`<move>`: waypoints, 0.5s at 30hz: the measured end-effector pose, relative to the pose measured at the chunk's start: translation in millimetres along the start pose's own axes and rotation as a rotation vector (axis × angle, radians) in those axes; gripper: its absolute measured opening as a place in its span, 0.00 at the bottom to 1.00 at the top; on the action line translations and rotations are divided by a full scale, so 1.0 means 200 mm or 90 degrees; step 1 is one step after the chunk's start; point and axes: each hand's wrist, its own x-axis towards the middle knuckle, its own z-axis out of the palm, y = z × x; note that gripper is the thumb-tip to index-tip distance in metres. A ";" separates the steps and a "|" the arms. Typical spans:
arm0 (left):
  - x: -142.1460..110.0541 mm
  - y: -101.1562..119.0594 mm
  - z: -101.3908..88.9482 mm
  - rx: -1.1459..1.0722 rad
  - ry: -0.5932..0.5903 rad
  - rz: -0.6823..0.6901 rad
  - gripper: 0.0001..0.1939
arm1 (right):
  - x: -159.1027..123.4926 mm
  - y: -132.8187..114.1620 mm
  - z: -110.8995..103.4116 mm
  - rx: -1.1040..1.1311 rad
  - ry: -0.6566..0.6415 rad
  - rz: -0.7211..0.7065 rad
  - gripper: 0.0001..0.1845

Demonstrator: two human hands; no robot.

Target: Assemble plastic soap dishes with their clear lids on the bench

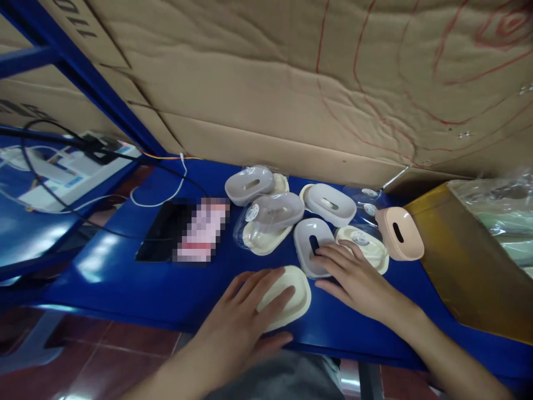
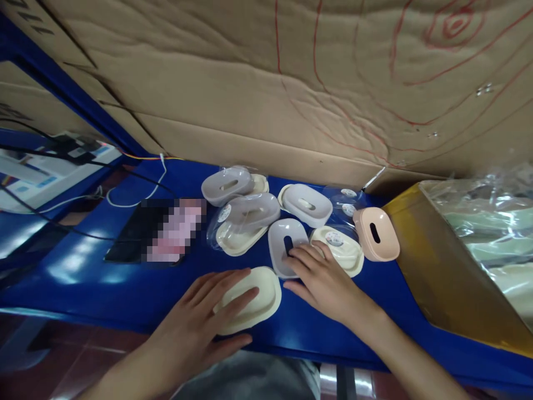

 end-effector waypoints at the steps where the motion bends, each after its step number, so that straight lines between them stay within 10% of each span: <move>1: -0.05 0.00 0.02 0.006 -0.008 -0.033 0.28 | 0.00 0.00 0.03 0.002 0.010 -0.005 0.17; 8: -0.18 -0.01 0.07 -0.027 -0.050 -0.175 0.36 | -0.04 -0.01 0.05 0.073 0.055 -0.004 0.08; 15: -0.17 0.01 0.05 -0.111 -0.104 -0.126 0.32 | -0.11 -0.04 -0.02 0.032 0.099 0.031 0.10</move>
